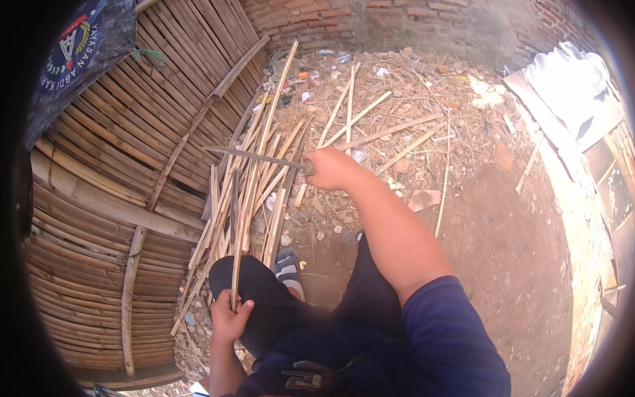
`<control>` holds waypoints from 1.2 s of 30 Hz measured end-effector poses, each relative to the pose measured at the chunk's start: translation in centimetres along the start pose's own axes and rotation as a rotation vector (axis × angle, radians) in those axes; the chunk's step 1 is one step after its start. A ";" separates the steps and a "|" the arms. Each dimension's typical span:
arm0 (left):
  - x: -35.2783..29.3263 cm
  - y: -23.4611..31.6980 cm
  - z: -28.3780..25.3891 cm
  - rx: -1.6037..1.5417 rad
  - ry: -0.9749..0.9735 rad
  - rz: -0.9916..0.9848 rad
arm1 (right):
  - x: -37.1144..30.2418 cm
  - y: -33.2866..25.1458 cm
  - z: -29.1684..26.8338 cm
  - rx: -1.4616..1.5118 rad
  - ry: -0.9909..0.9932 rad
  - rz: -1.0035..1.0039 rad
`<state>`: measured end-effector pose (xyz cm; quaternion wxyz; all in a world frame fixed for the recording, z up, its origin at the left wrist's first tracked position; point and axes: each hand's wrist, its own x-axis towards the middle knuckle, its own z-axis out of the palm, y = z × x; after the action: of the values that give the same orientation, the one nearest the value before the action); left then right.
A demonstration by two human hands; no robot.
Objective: The person strips thin layers from a bamboo pole using a large knife, handling the pole by hand while seated.
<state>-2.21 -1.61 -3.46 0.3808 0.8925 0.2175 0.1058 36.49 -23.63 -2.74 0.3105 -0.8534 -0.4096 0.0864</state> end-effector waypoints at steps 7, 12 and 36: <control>0.1 -0.1 0.1 -0.012 -0.027 -0.020 | -1.8 -4.8 2.4 -0.158 -0.184 -0.160; -0.2 -0.6 -0.3 0.020 -0.051 -0.019 | -2.2 -7.4 2.1 -0.158 -0.324 -0.241; -0.4 -1.2 -0.3 -0.068 -0.034 -0.047 | 0.3 -0.7 -1.1 0.044 0.070 0.119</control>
<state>-3.06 -0.90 -4.14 0.4170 0.8752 0.2283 0.0890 36.66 -23.62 -1.48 0.3378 -0.8716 -0.3451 0.0837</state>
